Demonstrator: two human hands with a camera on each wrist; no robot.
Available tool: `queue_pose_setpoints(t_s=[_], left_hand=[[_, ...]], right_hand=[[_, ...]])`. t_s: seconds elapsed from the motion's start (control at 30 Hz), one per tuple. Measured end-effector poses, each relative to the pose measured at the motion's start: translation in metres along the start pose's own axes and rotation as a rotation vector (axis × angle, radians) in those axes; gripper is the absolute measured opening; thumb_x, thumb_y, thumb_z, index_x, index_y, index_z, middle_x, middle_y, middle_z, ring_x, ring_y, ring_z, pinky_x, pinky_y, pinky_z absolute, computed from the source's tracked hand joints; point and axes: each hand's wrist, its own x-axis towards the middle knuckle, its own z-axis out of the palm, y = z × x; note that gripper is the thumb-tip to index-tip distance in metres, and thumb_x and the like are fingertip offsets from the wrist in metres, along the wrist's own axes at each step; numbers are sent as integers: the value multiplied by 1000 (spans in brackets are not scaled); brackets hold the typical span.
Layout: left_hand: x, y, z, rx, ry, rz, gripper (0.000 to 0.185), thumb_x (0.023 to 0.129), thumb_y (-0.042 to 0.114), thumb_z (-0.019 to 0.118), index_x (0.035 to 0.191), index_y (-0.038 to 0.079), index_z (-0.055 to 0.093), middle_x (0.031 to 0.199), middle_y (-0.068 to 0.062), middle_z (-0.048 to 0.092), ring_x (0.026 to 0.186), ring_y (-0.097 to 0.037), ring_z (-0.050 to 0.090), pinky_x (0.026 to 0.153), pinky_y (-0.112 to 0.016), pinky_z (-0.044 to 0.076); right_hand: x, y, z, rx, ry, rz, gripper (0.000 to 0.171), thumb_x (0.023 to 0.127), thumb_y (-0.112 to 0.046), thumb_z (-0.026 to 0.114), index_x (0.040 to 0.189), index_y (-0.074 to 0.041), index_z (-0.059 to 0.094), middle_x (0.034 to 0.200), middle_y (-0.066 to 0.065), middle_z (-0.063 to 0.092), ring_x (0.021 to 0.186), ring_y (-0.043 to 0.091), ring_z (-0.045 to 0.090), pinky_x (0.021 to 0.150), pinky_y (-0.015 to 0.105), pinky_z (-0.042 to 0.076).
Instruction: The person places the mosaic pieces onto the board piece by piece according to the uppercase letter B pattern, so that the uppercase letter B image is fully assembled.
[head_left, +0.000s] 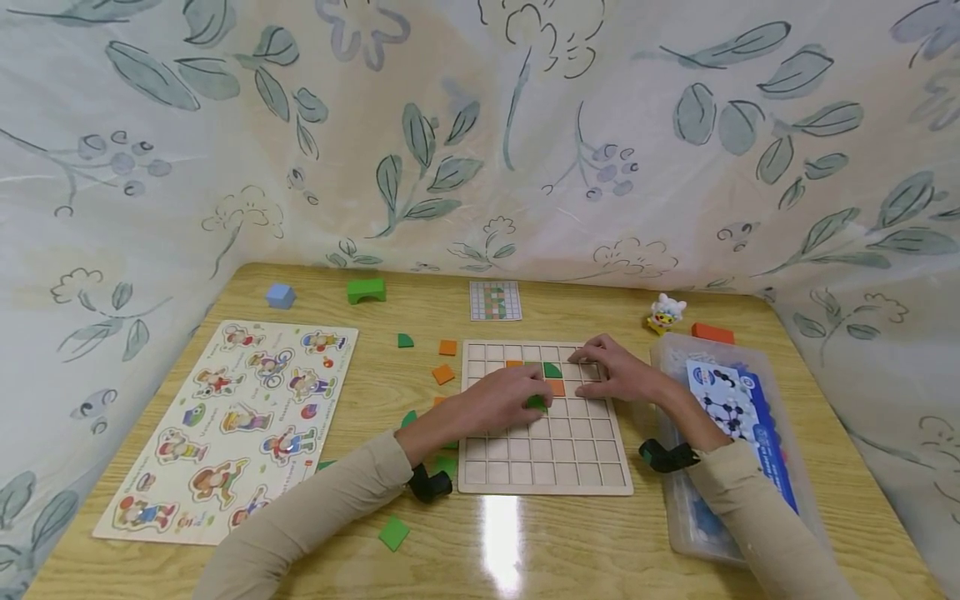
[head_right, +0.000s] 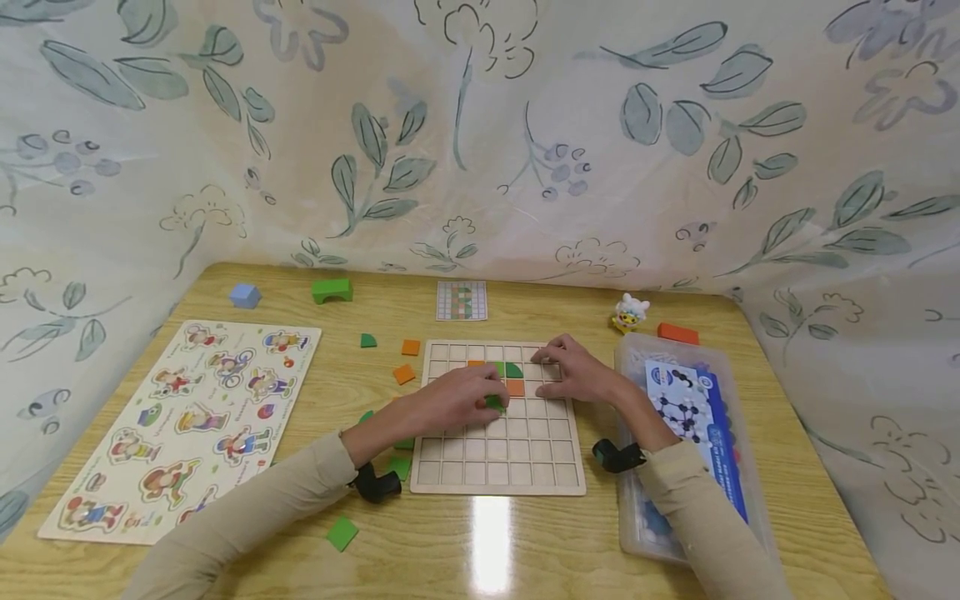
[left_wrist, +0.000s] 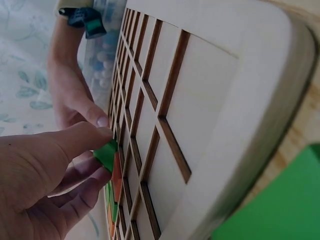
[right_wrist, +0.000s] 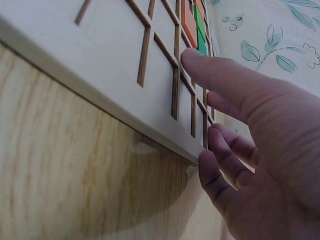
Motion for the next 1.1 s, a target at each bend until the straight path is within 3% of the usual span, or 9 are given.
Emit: queue_pose_setpoints(t_s=[0.47, 0.6, 0.73, 0.83, 0.9, 1.0, 1.1], left_hand=[[1, 4, 3, 23, -2, -18, 10, 94, 21, 63, 102, 19, 70, 101, 3, 60, 88, -9, 52, 78, -21, 44], [0, 6, 3, 50, -28, -66, 11, 92, 23, 66, 100, 19, 73, 101, 2, 60, 88, -10, 51, 72, -20, 42], [-6, 10, -3, 89, -57, -116, 16, 91, 28, 68, 104, 22, 75, 108, 2, 60, 100, -13, 51, 70, -21, 45], [-22, 12, -15, 66, -42, -132, 22, 91, 30, 67, 111, 22, 73, 111, 0, 60, 104, -16, 52, 73, -24, 48], [-41, 11, -26, 29, -26, -149, 27, 92, 28, 67, 117, 20, 70, 112, -1, 61, 102, -16, 53, 75, -26, 48], [-79, 7, -40, -51, 0, -168, 31, 91, 25, 68, 120, 15, 68, 111, -4, 63, 94, -17, 56, 76, -26, 48], [-123, 2, -44, -125, 7, -216, 32, 90, 24, 69, 121, 14, 67, 107, -2, 64, 92, -15, 59, 77, -26, 50]], right_hand=[[-3, 2, 1, 21, 1, 6, 47, 85, -28, 75, 126, -12, 59, 123, 15, 44, 109, 26, 44, 88, 40, 39], [-3, 3, 3, 28, -2, 4, 48, 84, -29, 76, 126, -12, 59, 122, 14, 44, 109, 26, 44, 88, 40, 38], [-3, 3, 4, 32, -3, 2, 48, 83, -29, 76, 126, -13, 59, 123, 14, 44, 110, 25, 43, 88, 39, 38], [-2, 3, 5, 36, -7, 4, 48, 84, -29, 76, 126, -13, 59, 123, 14, 43, 109, 25, 43, 88, 39, 38], [-1, 2, 5, 38, -12, 5, 48, 85, -29, 75, 126, -12, 59, 124, 15, 43, 109, 26, 43, 88, 39, 39], [-1, 0, 3, 31, -14, 21, 48, 84, -29, 75, 126, -11, 59, 124, 15, 42, 109, 27, 44, 88, 40, 39], [0, 0, 1, 28, -12, 28, 49, 84, -27, 76, 126, -11, 59, 124, 15, 42, 109, 27, 43, 88, 40, 39]])
